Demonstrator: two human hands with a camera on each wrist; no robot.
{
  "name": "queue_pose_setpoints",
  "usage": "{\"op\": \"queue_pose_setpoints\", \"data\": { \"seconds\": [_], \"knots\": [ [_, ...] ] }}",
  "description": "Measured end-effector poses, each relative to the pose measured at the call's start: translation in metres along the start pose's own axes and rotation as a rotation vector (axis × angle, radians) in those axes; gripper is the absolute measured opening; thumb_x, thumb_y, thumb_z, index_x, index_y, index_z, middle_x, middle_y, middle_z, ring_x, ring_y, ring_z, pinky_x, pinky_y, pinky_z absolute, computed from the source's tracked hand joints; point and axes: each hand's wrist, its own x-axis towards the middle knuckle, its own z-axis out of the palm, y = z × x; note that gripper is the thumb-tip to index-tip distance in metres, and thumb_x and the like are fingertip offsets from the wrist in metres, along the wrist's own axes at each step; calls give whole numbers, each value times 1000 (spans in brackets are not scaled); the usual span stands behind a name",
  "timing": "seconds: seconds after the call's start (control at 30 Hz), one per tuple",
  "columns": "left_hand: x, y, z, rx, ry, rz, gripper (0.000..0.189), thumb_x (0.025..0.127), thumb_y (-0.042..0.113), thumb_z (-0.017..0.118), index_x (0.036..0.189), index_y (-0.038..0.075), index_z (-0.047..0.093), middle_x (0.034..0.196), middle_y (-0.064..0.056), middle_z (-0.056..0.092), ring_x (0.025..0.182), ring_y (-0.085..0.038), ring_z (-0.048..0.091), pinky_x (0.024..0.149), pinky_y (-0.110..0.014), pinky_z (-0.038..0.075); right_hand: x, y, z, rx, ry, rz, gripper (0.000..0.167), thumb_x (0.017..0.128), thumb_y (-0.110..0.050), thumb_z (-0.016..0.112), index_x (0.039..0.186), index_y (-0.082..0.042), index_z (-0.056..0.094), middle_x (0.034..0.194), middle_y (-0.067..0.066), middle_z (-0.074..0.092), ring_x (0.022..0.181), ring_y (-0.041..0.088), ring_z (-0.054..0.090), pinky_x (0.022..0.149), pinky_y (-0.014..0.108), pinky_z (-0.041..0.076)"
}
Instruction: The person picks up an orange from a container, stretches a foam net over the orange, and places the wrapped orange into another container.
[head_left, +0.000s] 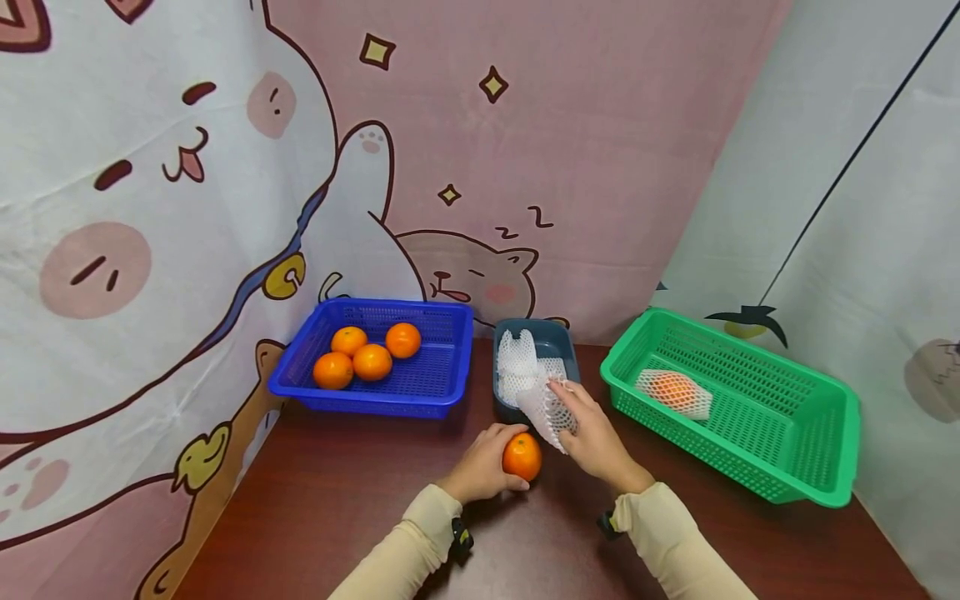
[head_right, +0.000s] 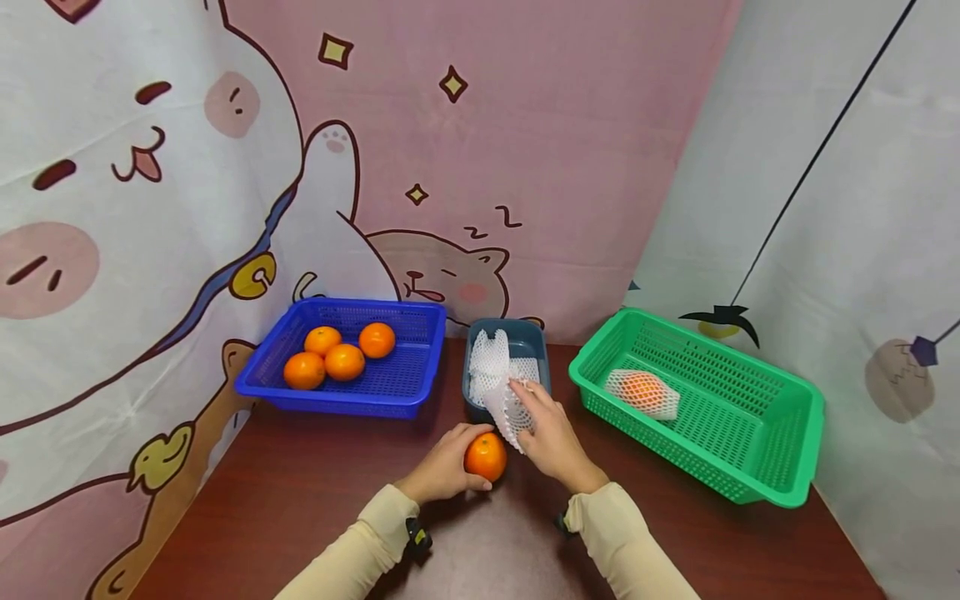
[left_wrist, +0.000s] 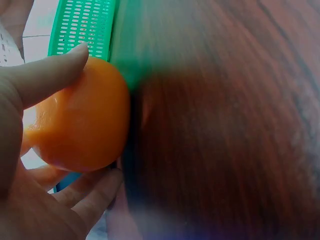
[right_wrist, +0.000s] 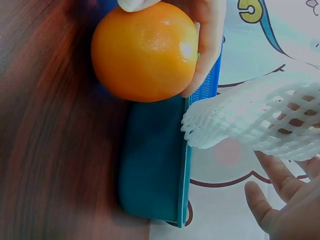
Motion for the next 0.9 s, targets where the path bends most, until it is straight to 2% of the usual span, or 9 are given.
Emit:
{"op": "queue_pose_setpoints", "data": {
  "seconds": [0.1,0.3,0.5,0.63,0.77,0.9],
  "knots": [
    [-1,-1,1,-22,26,-4,83,66,32,90,139,18,51,124,-4,56,107,-22,53,92,-39,45,-1,0,0,-5,1,8,73,70,12,64,141,-2,49,140,17,47,122,39,48,96,57,42],
    [-4,-5,-1,-150,97,-21,82,65,29,91,136,13,53,120,-5,57,103,-21,56,89,-40,47,-3,-2,3,-17,-8,21,71,71,10,66,140,0,49,139,18,47,123,40,48,97,58,41],
    [-2,4,-23,-302,188,-25,81,67,27,90,137,13,52,123,-6,57,107,-26,56,92,-47,44,-2,-3,3,-22,-4,22,72,71,11,67,140,0,49,140,18,47,123,40,47,97,58,41],
    [0,11,-37,-405,224,-19,80,70,25,88,139,13,50,127,-5,56,109,-23,55,94,-43,45,-2,-2,4,-21,5,7,73,70,12,67,140,0,50,139,17,48,123,38,48,98,57,40],
    [2,22,-48,-536,260,0,78,73,14,86,141,14,47,132,-6,53,110,-23,55,93,-37,48,-1,-1,5,-21,22,-11,73,69,12,67,139,0,50,138,17,49,122,38,49,98,57,41],
    [2,36,-57,-658,270,49,80,74,3,83,143,10,43,134,-13,50,110,-30,56,89,-36,51,-2,-1,8,-13,34,-30,73,68,12,66,138,2,51,136,18,50,120,39,50,96,57,41]
  ]
}}
